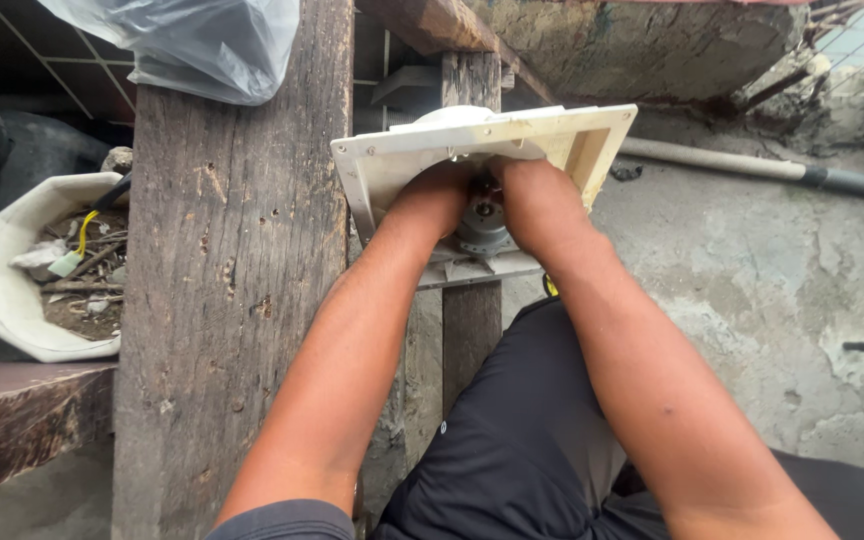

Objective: The person uses a screwdriver to remove screws from a white plastic exhaust fan housing, disassembles the internal components, and cleans the motor area with a cloth.

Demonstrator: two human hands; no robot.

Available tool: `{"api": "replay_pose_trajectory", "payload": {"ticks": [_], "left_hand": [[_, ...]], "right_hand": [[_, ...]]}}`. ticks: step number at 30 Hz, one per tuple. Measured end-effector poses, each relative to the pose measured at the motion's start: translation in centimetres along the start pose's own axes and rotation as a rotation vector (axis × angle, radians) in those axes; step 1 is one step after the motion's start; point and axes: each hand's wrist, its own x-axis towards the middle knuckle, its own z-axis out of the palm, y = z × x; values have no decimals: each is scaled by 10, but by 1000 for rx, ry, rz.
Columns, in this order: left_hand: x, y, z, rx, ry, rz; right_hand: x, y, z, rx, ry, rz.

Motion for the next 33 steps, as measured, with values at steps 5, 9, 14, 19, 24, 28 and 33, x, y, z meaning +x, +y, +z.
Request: {"api": "replay_pose_trajectory", "payload": {"ticks": [5,9,14,19,24,28,33], "left_hand": [[13,-26,31,105,-65,-187],[32,-53,41,298,-72,-75],[5,-25,28,136,-50,-260],[-15,10,16,250,-13,-429],[-39,29,24,327,59,-430],[-47,23,51,122,503,-182],[-61,20,54,11,512,-229]], "right_hand": [[-8,9,-2,-90,-85,-85],[-13,7,-26,-68,-467,98],[-45,9,-60,2,-365,36],[-72,5,-103,-17,-96,-33],[-74,-18,-110,153,353,-60],[-78,-16,-89,247,419,-97],[-68,-8,-52,60,-357,-30]]}}
